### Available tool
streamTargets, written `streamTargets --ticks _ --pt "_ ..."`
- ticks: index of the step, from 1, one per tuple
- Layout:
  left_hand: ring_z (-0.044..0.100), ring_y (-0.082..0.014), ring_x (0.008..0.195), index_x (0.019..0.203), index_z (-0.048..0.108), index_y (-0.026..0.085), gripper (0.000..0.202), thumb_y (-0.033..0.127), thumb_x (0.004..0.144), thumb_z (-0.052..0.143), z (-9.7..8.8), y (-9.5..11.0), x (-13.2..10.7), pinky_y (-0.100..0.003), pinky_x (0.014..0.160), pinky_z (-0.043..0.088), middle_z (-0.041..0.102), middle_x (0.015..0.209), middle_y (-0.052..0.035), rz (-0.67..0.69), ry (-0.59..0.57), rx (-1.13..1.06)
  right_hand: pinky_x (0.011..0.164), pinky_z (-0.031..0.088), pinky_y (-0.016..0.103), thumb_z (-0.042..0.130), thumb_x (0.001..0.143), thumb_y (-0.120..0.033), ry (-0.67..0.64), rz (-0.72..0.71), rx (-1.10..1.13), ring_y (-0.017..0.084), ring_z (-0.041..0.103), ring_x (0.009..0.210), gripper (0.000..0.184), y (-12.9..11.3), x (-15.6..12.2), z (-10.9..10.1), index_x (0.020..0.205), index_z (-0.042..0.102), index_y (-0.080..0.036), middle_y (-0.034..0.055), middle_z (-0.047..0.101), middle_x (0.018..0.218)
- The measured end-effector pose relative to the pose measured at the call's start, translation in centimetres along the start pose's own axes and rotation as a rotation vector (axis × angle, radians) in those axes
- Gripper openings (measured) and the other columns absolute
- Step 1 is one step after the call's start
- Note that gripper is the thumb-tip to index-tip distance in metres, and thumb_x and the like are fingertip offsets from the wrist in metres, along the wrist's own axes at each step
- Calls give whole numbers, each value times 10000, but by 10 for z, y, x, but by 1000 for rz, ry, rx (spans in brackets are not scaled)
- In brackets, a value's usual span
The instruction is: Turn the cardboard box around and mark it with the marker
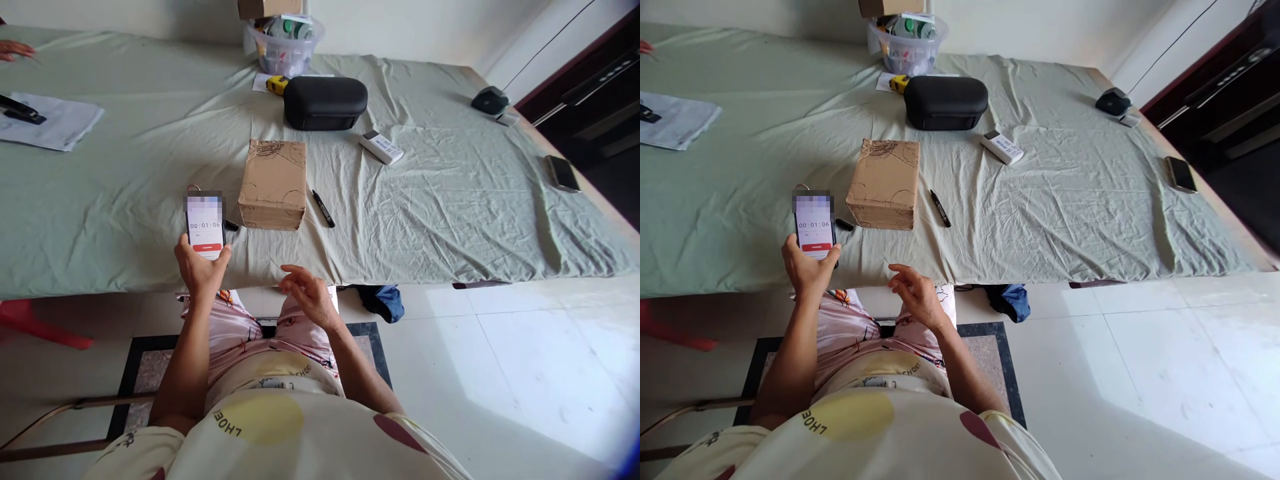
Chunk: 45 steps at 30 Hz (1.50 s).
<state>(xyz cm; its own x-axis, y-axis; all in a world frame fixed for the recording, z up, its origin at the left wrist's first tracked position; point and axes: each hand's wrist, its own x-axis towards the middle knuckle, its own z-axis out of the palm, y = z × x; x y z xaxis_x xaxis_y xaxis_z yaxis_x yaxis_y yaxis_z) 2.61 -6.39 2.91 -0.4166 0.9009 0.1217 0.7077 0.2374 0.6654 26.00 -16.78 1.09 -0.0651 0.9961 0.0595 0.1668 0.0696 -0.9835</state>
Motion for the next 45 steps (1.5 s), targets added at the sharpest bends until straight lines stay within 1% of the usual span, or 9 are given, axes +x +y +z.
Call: streamTargets --ticks 4,10,16,22,27,32,37,40,45 --pt "515 -436 1445 1492 445 44 891 421 763 794 1 -6 11 -574 1280 405 560 1449 -280 -40 -44 127 801 597 280 600 1026 -377 21 39 27 137 743 839 320 8 0 -3 1288 713 -230 33 804 928" --pt "499 -445 1437 1438 516 76 839 468 752 800 11 -10 13 -605 1259 401 557 1421 -272 -34 -35 211 787 602 269 611 1013 -361 39 75 4 138 749 828 299 10 1 -4 1245 744 -227 29 806 908" --pt "487 -478 1440 1435 561 72 821 503 775 787 8 -8 18 -641 1222 405 557 1441 -283 -59 -48 274 789 609 269 610 1018 -366 42 80 -3 138 757 821 289 12 3 -7 1227 757 -232 32 817 912" --pt "478 -487 1462 1595 451 61 959 530 824 776 3 -7 14 -643 1239 376 528 1511 -301 -9 -57 310 800 599 276 613 1016 -374 48 84 -22 142 758 826 292 15 3 -7 1226 755 -228 32 818 914" --pt "428 -440 1545 1602 439 116 808 443 907 691 4 -5 12 -615 1286 352 481 1598 -276 148 -30 170 786 592 276 607 1004 -384 68 84 -31 140 752 815 321 15 12 -14 1230 755 -211 33 809 908" --pt "485 -338 1537 1636 354 150 770 353 944 624 22 6 21 -484 1263 445 505 1622 -228 415 -94 -136 835 615 322 598 970 -382 246 32 -34 152 757 840 382 26 50 -35 1282 719 -197 56 822 996" --pt "508 -317 1524 1682 287 239 812 383 971 652 49 29 31 -502 1273 442 477 1670 -190 562 -110 -325 1056 606 469 611 938 -306 405 -5 -419 274 745 1164 360 40 95 -48 1258 743 -207 142 788 1286" --pt "465 -341 1556 1654 378 261 769 451 975 685 60 46 33 -524 1299 407 449 1692 -178 648 -92 -345 1189 523 556 635 929 -274 394 -33 -610 336 685 1301 314 48 111 -43 1212 757 -210 164 754 1370" --pt "536 -358 1474 1472 617 252 584 511 959 717 65 59 30 -546 1257 451 552 1563 -179 645 -95 -378 1136 567 524 634 947 -318 444 -129 -491 312 683 1304 324 50 111 -34 1249 703 -221 155 747 1356"
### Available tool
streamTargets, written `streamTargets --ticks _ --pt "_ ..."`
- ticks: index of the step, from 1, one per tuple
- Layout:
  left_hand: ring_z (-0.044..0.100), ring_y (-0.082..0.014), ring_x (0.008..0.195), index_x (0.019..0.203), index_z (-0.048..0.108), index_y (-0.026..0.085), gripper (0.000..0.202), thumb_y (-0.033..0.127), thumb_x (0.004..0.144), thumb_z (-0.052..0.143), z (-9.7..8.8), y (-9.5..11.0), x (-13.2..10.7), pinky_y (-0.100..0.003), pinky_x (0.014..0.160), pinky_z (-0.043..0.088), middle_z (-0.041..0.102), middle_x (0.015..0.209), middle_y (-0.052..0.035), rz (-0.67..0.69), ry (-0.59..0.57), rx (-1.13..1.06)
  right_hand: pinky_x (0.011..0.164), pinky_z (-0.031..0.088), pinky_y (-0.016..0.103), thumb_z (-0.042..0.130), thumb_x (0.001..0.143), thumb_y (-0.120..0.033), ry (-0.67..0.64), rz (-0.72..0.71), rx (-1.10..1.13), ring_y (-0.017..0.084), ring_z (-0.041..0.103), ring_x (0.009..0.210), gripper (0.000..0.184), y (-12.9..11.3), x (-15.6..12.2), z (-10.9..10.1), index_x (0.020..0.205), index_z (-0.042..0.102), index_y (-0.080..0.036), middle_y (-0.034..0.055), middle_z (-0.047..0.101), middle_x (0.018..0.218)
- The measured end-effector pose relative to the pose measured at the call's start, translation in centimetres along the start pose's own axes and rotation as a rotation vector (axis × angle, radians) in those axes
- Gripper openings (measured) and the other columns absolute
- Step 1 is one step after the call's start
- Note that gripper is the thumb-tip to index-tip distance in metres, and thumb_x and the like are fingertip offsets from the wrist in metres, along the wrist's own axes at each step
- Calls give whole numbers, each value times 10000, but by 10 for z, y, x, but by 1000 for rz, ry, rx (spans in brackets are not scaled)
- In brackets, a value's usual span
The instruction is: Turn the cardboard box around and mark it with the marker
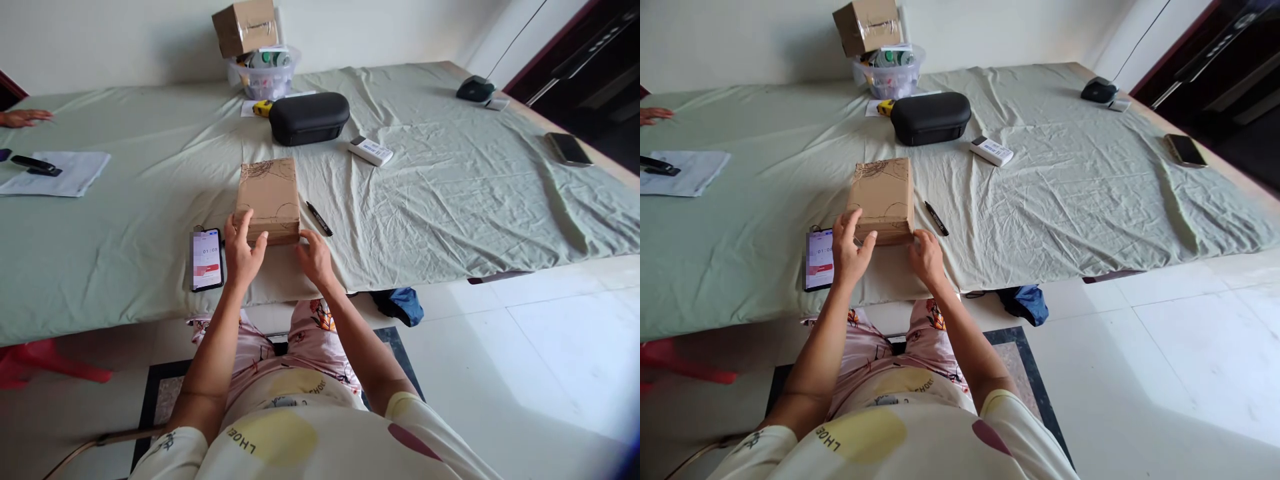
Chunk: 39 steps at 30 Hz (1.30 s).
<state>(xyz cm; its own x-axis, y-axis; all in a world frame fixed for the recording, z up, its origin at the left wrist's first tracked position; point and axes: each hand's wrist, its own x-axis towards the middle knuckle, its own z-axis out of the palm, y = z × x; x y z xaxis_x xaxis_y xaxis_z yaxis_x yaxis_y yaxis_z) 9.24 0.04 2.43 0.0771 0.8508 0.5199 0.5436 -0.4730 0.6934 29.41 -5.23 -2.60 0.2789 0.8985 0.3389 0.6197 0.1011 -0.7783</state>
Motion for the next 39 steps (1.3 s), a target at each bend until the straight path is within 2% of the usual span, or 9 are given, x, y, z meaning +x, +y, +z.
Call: streamTargets --ticks 4,6,11,16,22,25,28,32,39 --pt "591 -307 1428 1471 570 267 620 594 961 699 2 3 -12 -441 1124 574 576 1544 -161 -151 18 -281 926 647 410 647 989 -427 134 -19 215 247 714 1211 361 -19 -2 -19 1316 651 -273 127 687 1410" --pt "640 -292 1378 1447 534 269 659 656 940 700 7 3 -22 -412 1061 609 600 1530 -156 -253 -13 -476 900 647 377 662 1001 -427 193 -81 276 220 709 1193 321 -34 0 -31 1297 668 -303 105 663 1424" --pt "722 -295 1238 1316 561 232 742 772 841 742 22 -1 -49 -448 1008 629 719 1326 -155 -437 -124 -677 820 646 358 655 1013 -341 262 -224 235 221 681 1189 171 -57 11 -45 1165 730 -323 71 674 1278" --pt "665 -306 1362 1348 613 207 661 714 931 690 17 -9 -53 -469 1123 578 677 1415 -182 -298 -60 -469 817 649 363 640 1014 -321 193 -224 206 214 682 1155 155 -52 16 -41 1133 739 -313 62 674 1230" --pt "532 -283 1538 1653 376 318 733 631 1031 605 1 -1 -22 -414 1172 553 488 1673 -160 21 -27 -316 802 640 338 682 1008 -418 165 -177 269 200 682 1129 182 -47 17 -37 1142 729 -304 63 663 1232" --pt "503 -299 1557 1558 536 327 633 626 1011 646 1 10 -7 -454 1229 504 497 1676 -134 114 -37 -222 786 640 347 765 944 -558 152 -167 260 194 675 1036 335 -47 18 -34 1139 701 -293 69 656 1228" --pt "573 -284 1487 1422 659 289 525 612 1008 658 4 17 0 -450 1221 510 606 1570 -133 143 -54 -189 827 645 391 825 854 -661 207 -183 193 211 652 1010 487 -48 22 -28 1097 660 -271 75 650 1159" --pt "615 -274 1444 1381 695 263 516 622 1016 637 5 16 2 -431 1175 547 643 1534 -141 104 -38 -201 854 635 399 800 850 -706 233 -196 136 200 630 959 508 -50 30 -20 1017 636 -255 57 623 1060" --pt "633 -264 1421 1368 728 265 533 652 1039 570 -3 8 7 -454 1237 500 680 1503 -118 142 -61 -178 733 595 274 682 895 -783 88 -154 357 150 638 961 541 -42 33 -34 1056 722 -268 44 626 1128"
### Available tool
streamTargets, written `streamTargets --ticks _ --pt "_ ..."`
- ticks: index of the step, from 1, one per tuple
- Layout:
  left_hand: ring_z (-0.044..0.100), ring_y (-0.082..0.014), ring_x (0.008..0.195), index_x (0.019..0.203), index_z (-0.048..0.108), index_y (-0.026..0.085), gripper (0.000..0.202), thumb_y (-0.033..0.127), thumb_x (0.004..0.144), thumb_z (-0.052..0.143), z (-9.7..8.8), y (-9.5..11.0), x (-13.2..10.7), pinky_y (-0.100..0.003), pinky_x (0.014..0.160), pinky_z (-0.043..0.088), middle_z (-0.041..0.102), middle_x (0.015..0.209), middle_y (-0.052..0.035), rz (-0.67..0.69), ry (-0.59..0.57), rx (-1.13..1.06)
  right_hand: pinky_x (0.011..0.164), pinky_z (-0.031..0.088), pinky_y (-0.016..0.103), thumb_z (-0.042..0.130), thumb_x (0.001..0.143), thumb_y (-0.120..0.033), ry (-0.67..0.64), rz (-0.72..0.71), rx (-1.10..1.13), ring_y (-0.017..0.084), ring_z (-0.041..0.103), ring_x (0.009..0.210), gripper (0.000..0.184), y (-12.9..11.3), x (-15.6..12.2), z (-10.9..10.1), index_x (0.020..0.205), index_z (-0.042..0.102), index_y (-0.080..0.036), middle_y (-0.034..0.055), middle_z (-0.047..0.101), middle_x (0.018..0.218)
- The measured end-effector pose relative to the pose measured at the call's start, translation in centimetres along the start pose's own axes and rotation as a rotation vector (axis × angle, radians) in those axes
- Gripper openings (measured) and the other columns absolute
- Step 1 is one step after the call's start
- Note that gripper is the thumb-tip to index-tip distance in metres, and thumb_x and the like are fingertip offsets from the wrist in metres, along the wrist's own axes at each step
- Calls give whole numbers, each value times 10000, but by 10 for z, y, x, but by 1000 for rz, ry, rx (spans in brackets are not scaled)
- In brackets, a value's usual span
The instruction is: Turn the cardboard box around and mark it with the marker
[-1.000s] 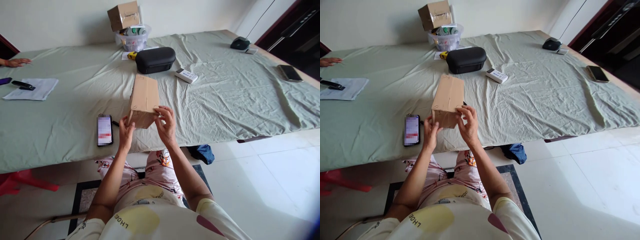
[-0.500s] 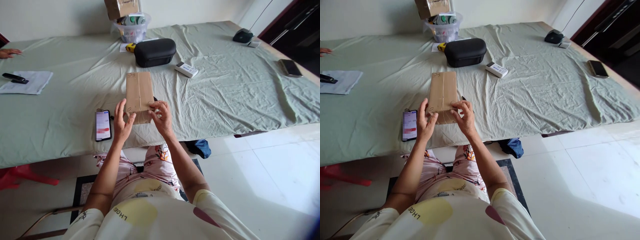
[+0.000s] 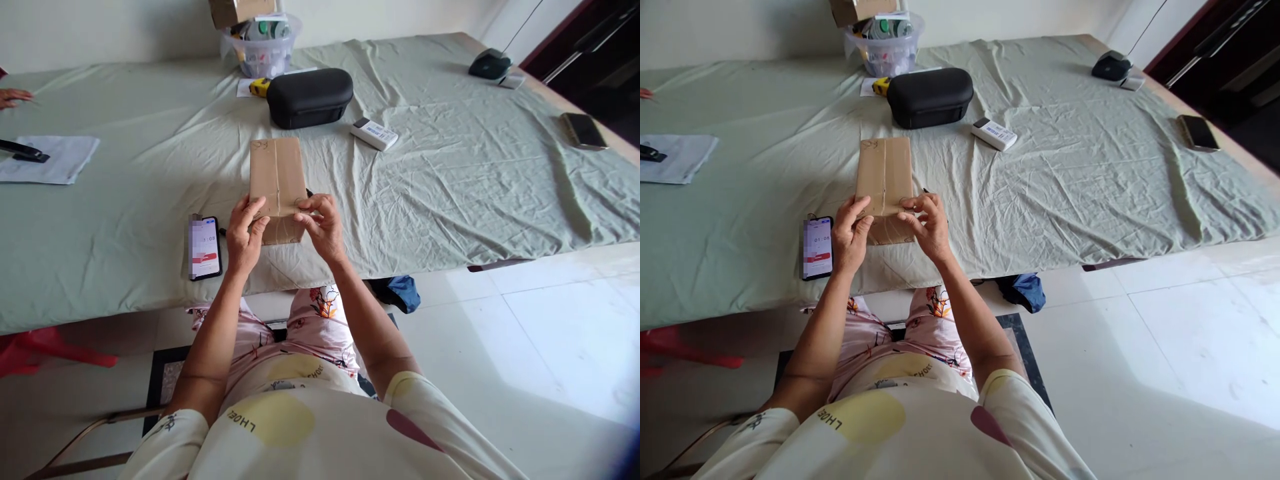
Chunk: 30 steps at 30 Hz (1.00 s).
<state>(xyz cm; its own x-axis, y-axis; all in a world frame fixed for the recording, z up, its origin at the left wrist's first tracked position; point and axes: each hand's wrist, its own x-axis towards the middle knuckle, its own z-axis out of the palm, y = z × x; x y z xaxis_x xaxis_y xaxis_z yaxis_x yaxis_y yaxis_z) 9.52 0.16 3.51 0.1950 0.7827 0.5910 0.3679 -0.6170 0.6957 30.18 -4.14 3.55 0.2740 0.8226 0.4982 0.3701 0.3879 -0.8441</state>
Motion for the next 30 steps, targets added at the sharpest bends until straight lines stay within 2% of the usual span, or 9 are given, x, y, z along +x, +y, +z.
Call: streamTargets --ticks 3,6,10,14,19,21,23,26,30 --pt "639 -253 1400 1375 721 265 542 657 1054 531 -2 -3 2 -451 1239 496 695 1464 -115 28 3 13 773 619 288 655 894 -808 -50 29 41 165 645 1016 567 3 0 -7 1092 748 -285 52 626 1147" --pt "635 -253 1395 1389 710 270 549 663 1056 519 -5 -8 3 -444 1231 501 691 1450 -116 47 -24 20 870 659 358 633 911 -808 -74 17 36 197 650 1087 565 11 1 -9 1137 757 -305 65 643 1165" --pt "616 -266 1419 1423 691 284 530 636 1056 540 -10 -14 5 -449 1241 492 664 1482 -116 70 -83 -7 972 656 437 600 947 -791 -95 -17 4 225 639 1157 562 27 -2 -10 1230 750 -328 81 658 1254" --pt "617 -258 1422 1428 674 292 491 596 1060 560 -14 -18 6 -426 1219 513 655 1495 -110 101 -108 -1 892 652 378 611 984 -709 -163 -13 1 197 645 1064 576 43 -10 -12 1433 671 -353 84 643 1386" --pt "571 -285 1487 1477 599 308 500 422 1000 695 -12 -23 1 -451 1229 515 582 1591 -108 94 -150 14 832 636 340 690 967 -467 -236 15 -98 154 646 894 721 59 -25 -13 1642 455 -369 79 652 1458" --pt "527 -293 1538 1495 563 313 577 315 947 743 -10 -25 -2 -475 1284 464 546 1632 -104 97 -152 23 890 631 384 711 936 -372 -266 36 -217 187 674 938 772 63 -31 -13 1658 437 -345 86 691 1422" --pt "492 -299 1575 1511 524 316 667 236 896 769 -7 -28 -5 -485 1321 421 509 1671 -102 93 -156 30 990 601 467 740 898 -317 -277 51 -370 258 692 1052 781 66 -35 -11 1635 483 -300 104 739 1358" --pt "468 -311 1598 1533 470 311 774 181 843 795 -3 -32 -8 -486 1331 407 461 1709 -119 87 -150 22 1065 539 565 752 884 -302 -283 67 -535 360 668 1201 702 66 -39 -8 1560 578 -231 139 779 1294" --pt "457 -332 1604 1515 474 303 784 211 823 830 -1 -35 -10 -503 1331 404 460 1705 -129 60 -135 16 1055 541 553 734 917 -326 -285 69 -554 369 667 1208 591 63 -41 -8 1492 649 -223 136 801 1257"
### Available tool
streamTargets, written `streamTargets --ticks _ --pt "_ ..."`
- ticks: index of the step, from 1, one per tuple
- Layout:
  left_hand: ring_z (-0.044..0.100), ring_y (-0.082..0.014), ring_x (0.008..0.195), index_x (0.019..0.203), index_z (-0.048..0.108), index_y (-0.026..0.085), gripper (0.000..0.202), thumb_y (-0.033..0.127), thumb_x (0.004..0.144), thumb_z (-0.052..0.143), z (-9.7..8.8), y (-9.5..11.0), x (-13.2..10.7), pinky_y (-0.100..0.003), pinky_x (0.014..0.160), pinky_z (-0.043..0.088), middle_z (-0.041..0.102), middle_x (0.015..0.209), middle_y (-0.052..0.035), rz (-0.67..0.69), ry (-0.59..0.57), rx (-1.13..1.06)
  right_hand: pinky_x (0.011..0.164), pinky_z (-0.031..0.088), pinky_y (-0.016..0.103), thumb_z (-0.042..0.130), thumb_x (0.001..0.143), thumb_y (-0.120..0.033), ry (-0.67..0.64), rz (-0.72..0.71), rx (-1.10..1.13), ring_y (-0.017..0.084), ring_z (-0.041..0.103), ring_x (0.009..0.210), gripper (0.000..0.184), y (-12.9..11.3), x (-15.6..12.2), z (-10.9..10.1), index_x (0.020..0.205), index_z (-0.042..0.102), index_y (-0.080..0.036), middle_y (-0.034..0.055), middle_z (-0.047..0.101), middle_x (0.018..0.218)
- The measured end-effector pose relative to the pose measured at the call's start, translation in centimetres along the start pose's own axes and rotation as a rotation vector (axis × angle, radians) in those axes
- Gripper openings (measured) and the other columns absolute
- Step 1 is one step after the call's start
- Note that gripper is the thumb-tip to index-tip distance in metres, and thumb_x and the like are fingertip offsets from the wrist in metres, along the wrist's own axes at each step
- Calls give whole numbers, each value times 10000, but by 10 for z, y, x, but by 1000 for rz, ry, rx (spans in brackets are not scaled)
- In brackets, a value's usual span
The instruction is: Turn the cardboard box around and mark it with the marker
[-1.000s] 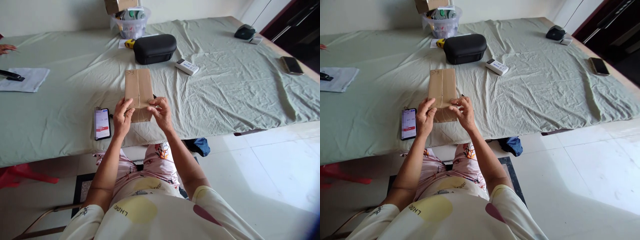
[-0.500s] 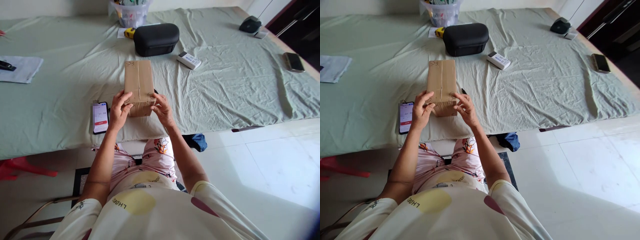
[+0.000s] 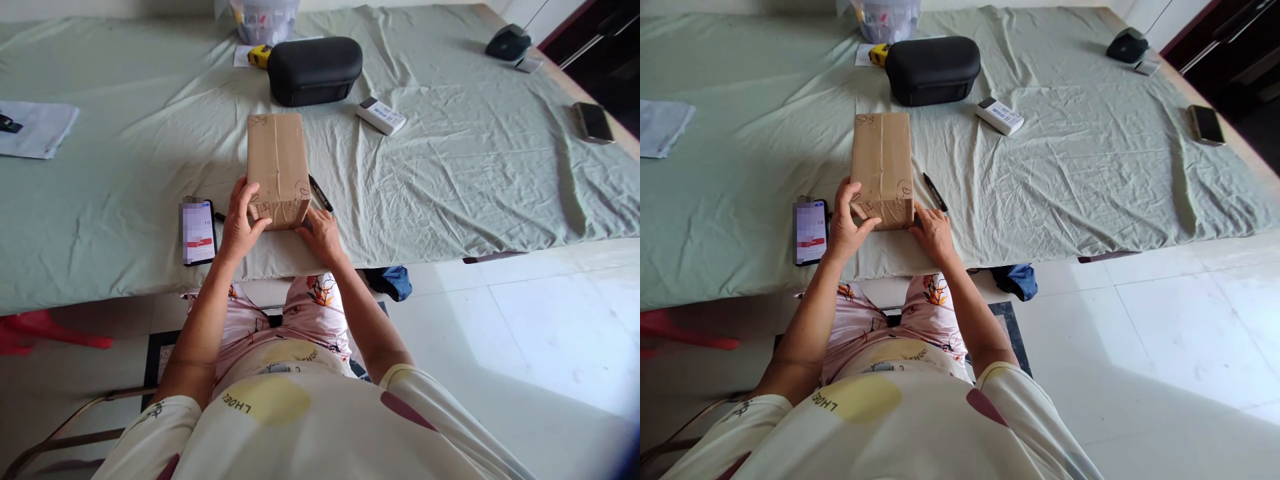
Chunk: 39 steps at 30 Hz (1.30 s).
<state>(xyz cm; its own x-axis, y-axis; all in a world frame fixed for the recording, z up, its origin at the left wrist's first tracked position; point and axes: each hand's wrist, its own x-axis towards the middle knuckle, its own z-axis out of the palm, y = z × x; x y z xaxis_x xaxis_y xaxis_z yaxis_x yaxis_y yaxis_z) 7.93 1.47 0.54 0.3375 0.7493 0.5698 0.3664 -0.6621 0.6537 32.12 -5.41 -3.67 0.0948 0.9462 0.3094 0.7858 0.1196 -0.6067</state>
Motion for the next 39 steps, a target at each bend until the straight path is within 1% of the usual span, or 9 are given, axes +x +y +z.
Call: streamTargets --ticks 5,8,12,16,22,25,30,35,39 --pt "515 -322 1547 1514 463 330 745 423 876 837 2 -4 -5 -467 1209 536 465 1682 -125 -76 82 -94 1050 589 471 699 964 -363 48 13 209 259 719 1095 488 -1 -3 -3 1448 699 -298 72 788 1244" --pt "572 -310 1474 1528 405 325 828 600 869 824 10 -8 -11 -445 1151 574 491 1623 -146 -145 183 -223 955 640 399 685 988 -440 175 9 422 193 718 994 406 -5 -1 -6 1376 745 -335 59 735 1229" --pt "707 -278 1228 1398 452 280 835 755 811 806 25 -11 -25 -421 1011 642 640 1384 -146 -308 250 -307 1001 647 425 704 984 -542 369 -36 482 230 663 1183 325 -13 8 -17 1232 808 -359 70 654 1215" --pt "739 -253 1013 1182 579 230 692 811 838 728 34 -10 -37 -428 937 647 720 1115 -96 -420 232 -230 977 666 469 706 971 -589 349 -65 416 269 626 1256 327 -16 17 -31 1192 811 -371 78 613 1278" --pt "719 -242 953 1058 692 202 457 633 917 749 23 -9 -40 -405 963 611 735 1006 -80 -368 175 32 903 681 433 682 980 -614 298 -70 363 271 643 1260 345 -14 22 -29 1179 798 -356 77 617 1308" --pt "746 -230 958 1174 679 188 530 669 952 695 17 -5 -35 -388 950 629 761 1080 -106 -364 185 -25 901 684 441 693 968 -634 274 -95 403 269 656 1229 377 -14 25 -25 1184 797 -344 79 619 1311" --pt "737 -234 1182 1420 618 236 675 743 974 609 8 0 -14 -350 1016 623 721 1351 -134 -187 241 -48 959 670 453 687 979 -617 280 -180 457 259 646 1252 364 -7 27 -24 1210 789 -355 76 626 1304" --pt "729 -220 1166 1397 681 258 603 710 1020 551 -3 -8 -7 -368 1062 602 734 1328 -112 -129 169 15 813 659 366 625 1024 -500 187 -114 482 138 634 811 439 5 18 -22 1442 664 -370 65 667 1313" --pt "725 -199 1118 1449 638 274 605 698 1025 551 -5 -17 -11 -332 970 631 715 1342 -104 -87 132 19 836 663 386 590 1020 -396 115 -64 374 136 627 783 538 5 12 -23 1556 562 -358 86 638 1479"
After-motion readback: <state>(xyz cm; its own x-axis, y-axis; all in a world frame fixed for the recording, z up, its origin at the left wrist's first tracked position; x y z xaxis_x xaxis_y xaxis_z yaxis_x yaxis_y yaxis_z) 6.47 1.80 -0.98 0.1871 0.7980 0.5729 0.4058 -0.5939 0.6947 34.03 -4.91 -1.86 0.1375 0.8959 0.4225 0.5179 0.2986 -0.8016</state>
